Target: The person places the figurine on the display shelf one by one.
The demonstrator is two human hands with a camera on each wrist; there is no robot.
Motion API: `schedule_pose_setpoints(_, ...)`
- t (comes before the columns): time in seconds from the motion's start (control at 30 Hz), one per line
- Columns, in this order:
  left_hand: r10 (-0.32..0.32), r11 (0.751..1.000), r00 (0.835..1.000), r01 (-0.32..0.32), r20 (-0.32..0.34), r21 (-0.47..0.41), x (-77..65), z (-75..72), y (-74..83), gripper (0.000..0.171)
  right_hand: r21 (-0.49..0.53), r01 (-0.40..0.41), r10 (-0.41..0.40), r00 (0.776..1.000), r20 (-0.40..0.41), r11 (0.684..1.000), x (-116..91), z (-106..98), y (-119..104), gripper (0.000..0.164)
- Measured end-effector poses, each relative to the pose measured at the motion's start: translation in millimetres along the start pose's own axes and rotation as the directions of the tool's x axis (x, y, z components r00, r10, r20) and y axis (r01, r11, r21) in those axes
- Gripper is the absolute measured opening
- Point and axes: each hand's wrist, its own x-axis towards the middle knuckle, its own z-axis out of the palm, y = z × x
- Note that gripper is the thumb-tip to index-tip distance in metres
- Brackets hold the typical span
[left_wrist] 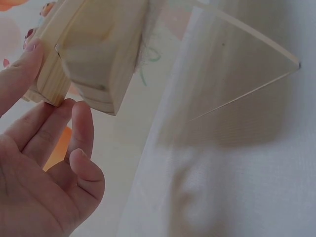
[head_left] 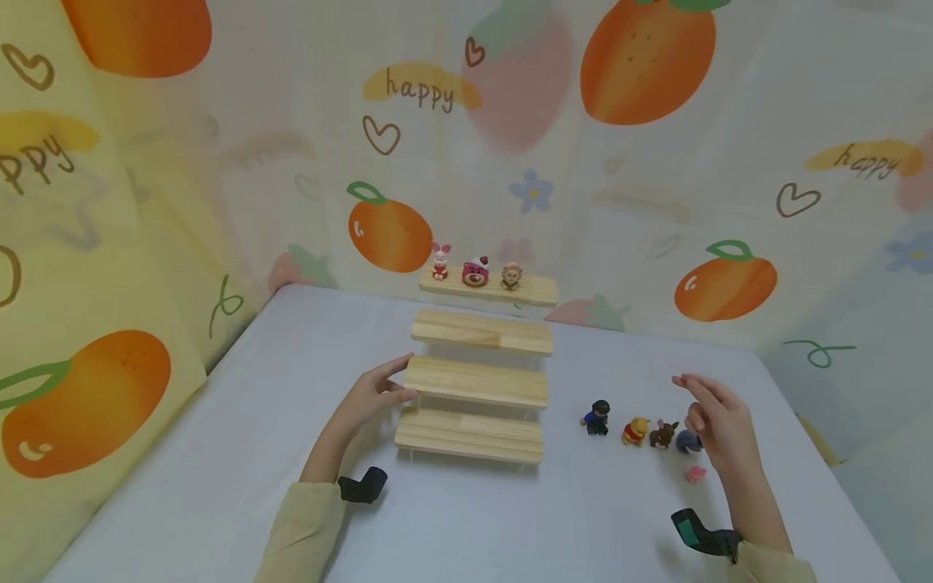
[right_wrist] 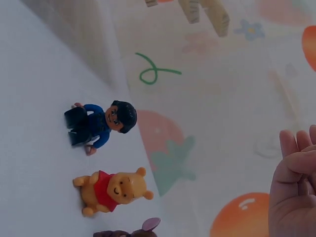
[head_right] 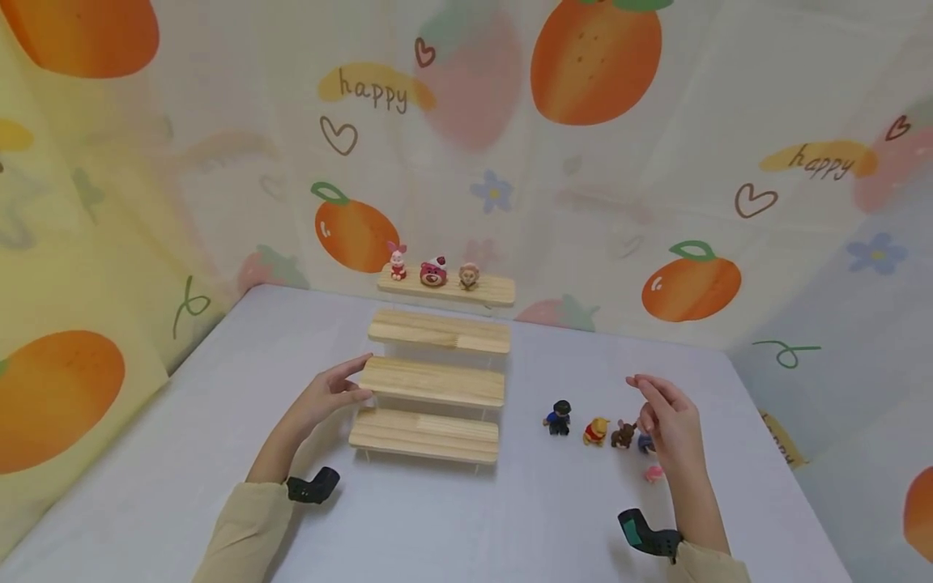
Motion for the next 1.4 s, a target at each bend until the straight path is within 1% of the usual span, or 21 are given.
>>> schedule_pose_setpoints(0.17, -0.001, 1.0, 1.0, 0.001, 0.001, -0.021, -2.2, 1.1, -3.6, 0.061, 0.042, -0.009, 0.01, 1.0, -0.009, 0.999, -6.4, -5.5, 4.2, 0.021)
schedule_pose_setpoints(0.23, 0.009, 1.0, 1.0, -0.009, 0.002, -0.025, -3.2, 1.4, -5.8, 0.06, 0.052, -0.022, 0.023, 0.999, -0.023, 0.998, -9.9, -8.0, 6.0, 0.021)
schedule_pose_setpoints(0.33, 0.01, 0.999, 1.0, -0.01, -0.001, -0.042, 0.3, 0.9, -17.8, 0.061, 0.011, -0.028, 0.029, 0.998, -0.05, 1.0, -13.6, -17.3, 12.6, 0.019)
schedule_pose_setpoints(0.4, 0.008, 0.999, 1.0, -0.008, -0.003, -0.051, 2.8, 0.5, -25.8, 0.062, -0.03, -0.026, 0.024, 0.997, -0.069, 0.999, -14.4, -30.6, 22.2, 0.016)
schedule_pose_setpoints(0.47, 0.004, 0.998, 1.0, -0.004, -0.009, -0.059, 5.6, 0.0, -33.7, 0.063, -0.063, -0.018, 0.013, 0.997, -0.075, 0.998, -12.9, -51.0, 37.2, 0.017)
schedule_pose_setpoints(0.57, 0.01, 0.999, 1.0, -0.01, -0.008, -0.054, 5.9, -0.4, -37.6, 0.065, -0.084, -0.027, 0.02, 0.996, -0.092, 0.996, -9.1, -85.5, 62.9, 0.022)
schedule_pose_setpoints(0.6, 0.013, 0.999, 1.0, -0.013, -0.008, -0.05, 6.0, -0.6, -38.4, 0.065, -0.092, -0.039, 0.03, 0.994, -0.104, 0.995, -8.5, -94.3, 69.4, 0.024)
schedule_pose_setpoints(0.67, 0.013, 0.999, 1.0, -0.014, -0.011, -0.05, 5.5, -1.1, -38.8, 0.066, -0.125, -0.067, 0.052, 0.991, -0.121, 0.99, -9.5, -103.5, 74.5, 0.027)
schedule_pose_setpoints(0.73, 0.011, 0.999, 1.0, -0.012, -0.015, -0.051, 5.2, -1.8, -38.4, 0.066, -0.134, -0.088, 0.068, 0.987, -0.149, 0.987, -13.1, -103.2, 72.6, 0.027)
schedule_pose_setpoints(0.83, 0.018, 0.999, 1.0, -0.019, -0.021, -0.049, 5.9, -2.8, -38.2, 0.066, -0.168, -0.152, 0.119, 0.975, -0.19, 0.974, -23.7, -87.4, 57.4, 0.015)
schedule_pose_setpoints(0.87, 0.024, 0.999, 1.0, -0.025, -0.02, -0.046, 6.6, -3.0, -38.4, 0.066, -0.153, -0.171, 0.138, 0.969, -0.205, 0.973, -27.1, -82.6, 53.3, 0.012)
schedule_pose_setpoints(0.93, 0.039, 0.999, 0.999, -0.039, -0.012, -0.037, 8.2, -3.1, -38.8, 0.066, -0.142, -0.226, 0.19, 0.954, -0.234, 0.964, -34.3, -73.8, 45.4, 0.011)
schedule_pose_setpoints(1.0, 0.046, 0.998, 0.999, -0.046, -0.005, -0.046, 9.7, -2.6, -39.0, 0.066, -0.147, -0.289, 0.242, 0.931, -0.275, 0.946, -39.8, -69.1, 41.5, 0.014)
schedule_pose_setpoints(1.07, 0.044, 0.997, 0.999, -0.044, 0.0, -0.057, 10.6, -1.9, -38.6, 0.066, -0.182, -0.337, 0.268, 0.908, -0.322, 0.923, -42.8, -68.4, 41.5, 0.012)
schedule_pose_setpoints(1.1, 0.047, 0.997, 0.999, -0.046, 0.004, -0.059, 10.7, -1.6, -38.0, 0.066, -0.213, -0.358, 0.273, 0.898, -0.344, 0.909, -43.7, -69.0, 42.7, 0.011)
schedule_pose_setpoints(1.17, 0.037, 0.997, 0.999, -0.037, 0.004, -0.064, 10.6, -1.2, -37.1, 0.066, -0.293, -0.377, 0.255, 0.89, -0.377, 0.879, -44.8, -70.7, 46.2, 0.009)
schedule_pose_setpoints(1.2, 0.033, 0.998, 0.999, -0.033, 0.003, -0.06, 10.5, -1.2, -36.7, 0.066, -0.332, -0.382, 0.244, 0.889, -0.387, 0.862, -45.0, -71.9, 48.3, 0.008)
schedule_pose_setpoints(1.27, 0.026, 0.998, 1.0, -0.026, 0.004, -0.056, 10.4, -1.5, -35.9, 0.066, -0.385, -0.378, 0.221, 0.893, -0.393, 0.842, -45.6, -74.4, 52.6, 0.007)
schedule_pose_setpoints(1.33, 0.023, 0.998, 1.0, -0.022, 0.007, -0.053, 10.9, -2.0, -35.7, 0.065, -0.428, -0.377, 0.204, 0.895, -0.398, 0.821, -46.3, -76.5, 56.9, 0.008)
schedule_pose_setpoints(1.4, 0.025, 0.998, 1.0, -0.025, 0.013, -0.053, 11.7, -2.3, -35.4, 0.065, -0.456, -0.39, 0.202, 0.891, -0.407, 0.8, -47.2, -77.7, 60.3, 0.009)
